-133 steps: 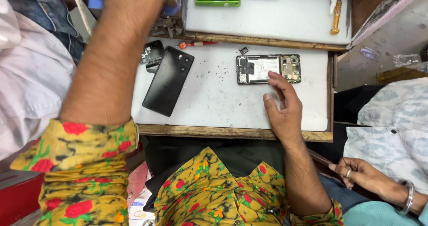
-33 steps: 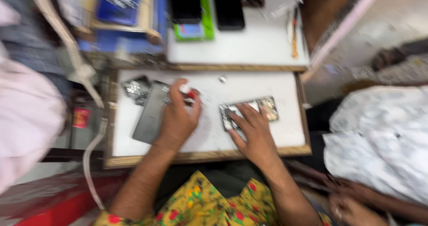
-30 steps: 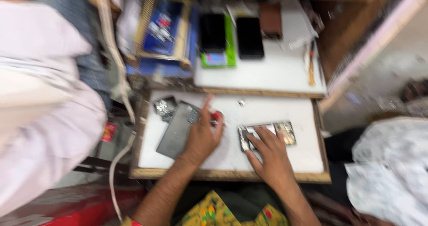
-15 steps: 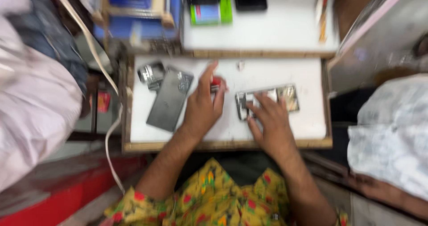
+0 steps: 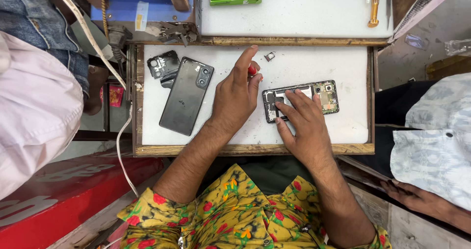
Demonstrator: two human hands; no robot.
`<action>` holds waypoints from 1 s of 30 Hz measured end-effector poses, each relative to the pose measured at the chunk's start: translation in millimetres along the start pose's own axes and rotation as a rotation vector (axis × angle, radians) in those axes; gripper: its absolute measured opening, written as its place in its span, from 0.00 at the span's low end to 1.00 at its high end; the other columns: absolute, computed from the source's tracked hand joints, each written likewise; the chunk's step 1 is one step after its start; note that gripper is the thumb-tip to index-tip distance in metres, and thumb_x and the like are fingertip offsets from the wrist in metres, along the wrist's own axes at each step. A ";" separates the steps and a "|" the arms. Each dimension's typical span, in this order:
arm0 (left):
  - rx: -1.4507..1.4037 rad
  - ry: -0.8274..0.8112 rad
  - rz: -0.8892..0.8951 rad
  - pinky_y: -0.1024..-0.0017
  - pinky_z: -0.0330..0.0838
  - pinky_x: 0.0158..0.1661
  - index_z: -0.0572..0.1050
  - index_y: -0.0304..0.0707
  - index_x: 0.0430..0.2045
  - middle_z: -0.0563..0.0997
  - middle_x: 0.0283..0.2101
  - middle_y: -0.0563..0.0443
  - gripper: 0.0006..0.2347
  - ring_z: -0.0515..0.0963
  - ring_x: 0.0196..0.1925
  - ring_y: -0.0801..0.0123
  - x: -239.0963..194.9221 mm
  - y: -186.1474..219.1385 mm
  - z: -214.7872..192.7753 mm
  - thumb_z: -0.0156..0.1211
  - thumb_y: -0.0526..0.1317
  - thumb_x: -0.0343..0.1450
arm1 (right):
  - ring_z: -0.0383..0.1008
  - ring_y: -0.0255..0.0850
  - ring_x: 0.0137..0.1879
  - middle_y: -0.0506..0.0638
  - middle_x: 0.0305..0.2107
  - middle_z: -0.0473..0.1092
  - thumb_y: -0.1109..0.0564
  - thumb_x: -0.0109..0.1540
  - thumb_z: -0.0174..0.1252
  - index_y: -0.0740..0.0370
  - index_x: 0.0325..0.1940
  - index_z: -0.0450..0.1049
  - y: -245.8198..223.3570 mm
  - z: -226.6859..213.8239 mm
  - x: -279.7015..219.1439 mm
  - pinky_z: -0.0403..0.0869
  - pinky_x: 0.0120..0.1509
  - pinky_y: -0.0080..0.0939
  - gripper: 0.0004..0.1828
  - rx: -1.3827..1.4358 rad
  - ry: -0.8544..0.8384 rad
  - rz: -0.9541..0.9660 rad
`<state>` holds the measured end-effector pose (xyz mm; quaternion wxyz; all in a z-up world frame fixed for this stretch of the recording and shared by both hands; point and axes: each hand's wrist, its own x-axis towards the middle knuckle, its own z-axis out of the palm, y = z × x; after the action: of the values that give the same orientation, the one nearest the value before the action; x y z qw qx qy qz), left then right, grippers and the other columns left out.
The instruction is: The person disassembles a smartphone, removes the back cover, and detaches internal components. They then apply adhesive to the internal frame and reposition a small black module before setting the device down.
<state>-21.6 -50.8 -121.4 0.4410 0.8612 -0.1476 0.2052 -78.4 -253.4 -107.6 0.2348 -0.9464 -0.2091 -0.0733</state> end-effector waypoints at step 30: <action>-0.688 -0.155 -0.072 0.63 0.83 0.60 0.47 0.43 0.68 0.78 0.56 0.36 0.26 0.82 0.59 0.60 -53.5 22.7 5.1 0.53 0.25 0.80 | 0.64 0.52 0.77 0.51 0.57 0.75 0.56 0.69 0.60 0.58 0.47 0.74 12.9 -1.9 -5.9 0.53 0.83 0.64 0.05 0.234 -0.008 0.105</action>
<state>-77.0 -64.0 -134.0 0.6998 0.6797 -0.2108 0.0619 -78.2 -266.7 -112.6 0.3462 -0.9226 -0.1672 -0.0325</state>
